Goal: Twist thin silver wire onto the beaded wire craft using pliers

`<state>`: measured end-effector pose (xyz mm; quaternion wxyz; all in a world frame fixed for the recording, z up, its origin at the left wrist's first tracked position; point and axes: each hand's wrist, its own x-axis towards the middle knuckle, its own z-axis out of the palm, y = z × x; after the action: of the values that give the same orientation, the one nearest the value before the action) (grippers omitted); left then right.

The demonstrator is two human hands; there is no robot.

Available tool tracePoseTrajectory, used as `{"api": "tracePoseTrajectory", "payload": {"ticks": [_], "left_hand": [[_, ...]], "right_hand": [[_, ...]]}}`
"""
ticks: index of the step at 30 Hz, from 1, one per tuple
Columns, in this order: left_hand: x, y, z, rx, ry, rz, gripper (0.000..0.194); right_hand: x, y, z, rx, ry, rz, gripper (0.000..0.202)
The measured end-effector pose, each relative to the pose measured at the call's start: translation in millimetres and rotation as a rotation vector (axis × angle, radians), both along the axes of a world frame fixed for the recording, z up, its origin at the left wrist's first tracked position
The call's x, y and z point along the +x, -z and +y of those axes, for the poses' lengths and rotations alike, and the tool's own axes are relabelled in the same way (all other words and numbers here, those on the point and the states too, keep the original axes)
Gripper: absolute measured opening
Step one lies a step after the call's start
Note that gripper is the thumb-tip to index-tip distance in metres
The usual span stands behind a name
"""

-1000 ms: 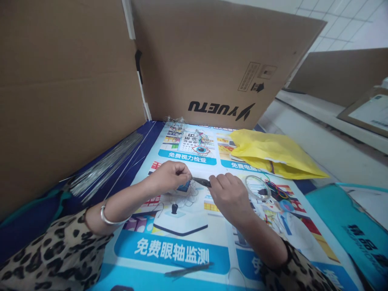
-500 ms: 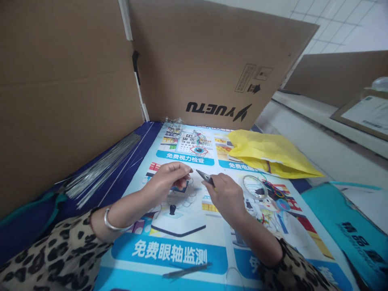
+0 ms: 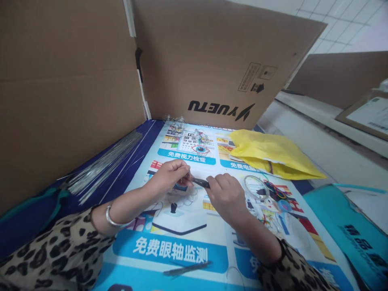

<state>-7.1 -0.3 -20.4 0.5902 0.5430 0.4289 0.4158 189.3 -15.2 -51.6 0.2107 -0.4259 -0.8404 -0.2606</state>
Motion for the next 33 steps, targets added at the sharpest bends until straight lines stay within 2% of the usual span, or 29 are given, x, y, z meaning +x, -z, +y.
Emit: {"api": "tracePoseTrajectory", "payload": {"ticks": [9, 19, 27, 33], "left_hand": [[-6.4, -4.0, 5.9, -0.113, 0.170, 0.138, 0.020], [-6.9, -2.4, 6.5, -0.119, 0.185, 0.180, 0.021], [-5.1, -1.3, 6.1, -0.114, 0.167, 0.165, 0.020], [-5.5, 2.9, 7.6, -0.063, 0.126, 0.150, 0.020]], "right_hand": [[4.6, -8.7, 0.6, 0.065, -0.107, -0.156, 0.015], [4.2, -8.7, -1.1, 0.075, -0.098, -0.160, 0.015], [3.9, -8.9, 0.9, 0.067, -0.127, -0.081, 0.014], [0.9, -6.7, 1.6, -0.091, -0.109, -0.013, 0.012]]}}
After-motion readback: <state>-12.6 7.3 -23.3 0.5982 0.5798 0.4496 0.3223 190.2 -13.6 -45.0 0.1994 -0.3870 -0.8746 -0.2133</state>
